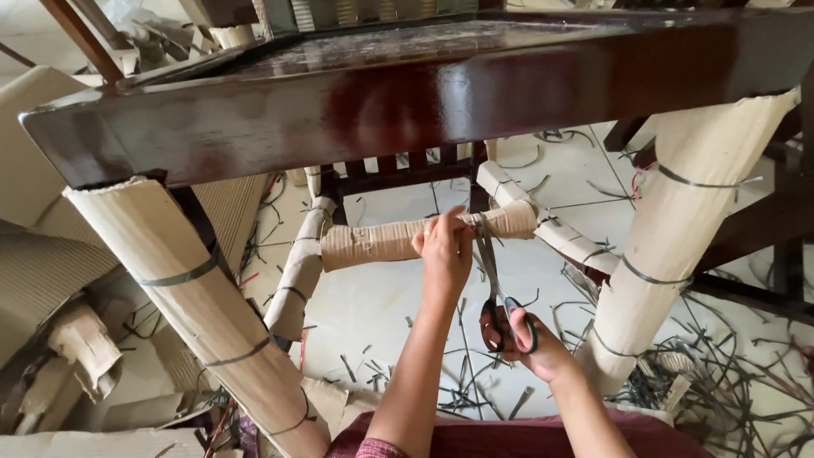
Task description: The person wraps corrugated cardboard around the legs of a wooden chair and secures it with black zip ties. They use scissors to cut the zip ties after tightening them. The process is repeated for multiple legs.
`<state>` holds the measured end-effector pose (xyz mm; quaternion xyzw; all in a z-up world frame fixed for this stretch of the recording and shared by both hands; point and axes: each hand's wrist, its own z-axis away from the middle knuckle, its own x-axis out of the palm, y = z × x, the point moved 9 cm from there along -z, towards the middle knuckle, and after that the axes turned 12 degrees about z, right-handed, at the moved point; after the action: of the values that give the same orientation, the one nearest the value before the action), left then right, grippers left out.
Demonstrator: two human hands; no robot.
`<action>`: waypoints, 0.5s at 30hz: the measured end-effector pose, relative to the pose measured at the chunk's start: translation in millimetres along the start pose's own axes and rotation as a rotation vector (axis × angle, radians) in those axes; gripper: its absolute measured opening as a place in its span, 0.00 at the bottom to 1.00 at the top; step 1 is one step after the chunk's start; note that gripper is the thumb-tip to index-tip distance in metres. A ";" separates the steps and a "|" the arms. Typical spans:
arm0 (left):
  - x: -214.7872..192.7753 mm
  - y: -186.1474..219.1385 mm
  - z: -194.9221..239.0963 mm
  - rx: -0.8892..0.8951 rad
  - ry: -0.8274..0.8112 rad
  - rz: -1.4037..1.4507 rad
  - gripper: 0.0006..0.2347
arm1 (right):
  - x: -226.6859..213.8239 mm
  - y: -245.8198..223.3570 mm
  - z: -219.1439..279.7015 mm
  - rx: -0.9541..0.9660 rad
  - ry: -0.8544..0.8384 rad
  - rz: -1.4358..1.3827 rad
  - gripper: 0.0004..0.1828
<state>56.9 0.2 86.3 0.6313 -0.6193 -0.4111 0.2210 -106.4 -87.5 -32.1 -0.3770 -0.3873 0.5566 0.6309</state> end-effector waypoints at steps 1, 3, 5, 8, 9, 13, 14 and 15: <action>0.8 -0.3 -0.5 0.002 -0.001 0.002 0.12 | 0.5 -7.4 0.3 -0.001 0.003 0.000 0.50; 1.6 -4.5 -0.8 -0.033 -0.001 0.028 0.15 | 1.4 -22.8 1.2 -0.017 0.017 0.045 0.48; 1.7 -4.1 -0.3 -0.038 -0.012 0.030 0.15 | -2.9 -18.3 -4.8 -0.055 0.004 0.011 0.46; -1.3 -2.9 0.4 -0.009 0.005 0.015 0.17 | -3.2 -13.5 -6.9 -0.082 0.072 -0.062 0.43; -3.0 -0.3 0.7 0.026 0.029 0.002 0.20 | -7.2 -10.3 -5.5 -0.070 0.157 -0.103 0.42; -0.1 -8.9 -0.8 -0.002 0.007 -0.007 0.16 | -21.0 27.4 -4.2 0.090 0.226 -0.064 0.42; -0.7 -8.4 -1.5 -0.007 0.006 -0.016 0.15 | -18.9 28.0 1.0 0.100 0.227 0.019 0.45; -1.7 -8.0 -1.5 -0.013 0.005 -0.025 0.15 | -16.3 29.3 6.6 0.110 0.228 0.100 0.48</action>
<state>63.1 2.6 81.2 0.6386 -0.6081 -0.4164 0.2215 -125.7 -100.5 -57.0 -0.4214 -0.2627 0.5615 0.6619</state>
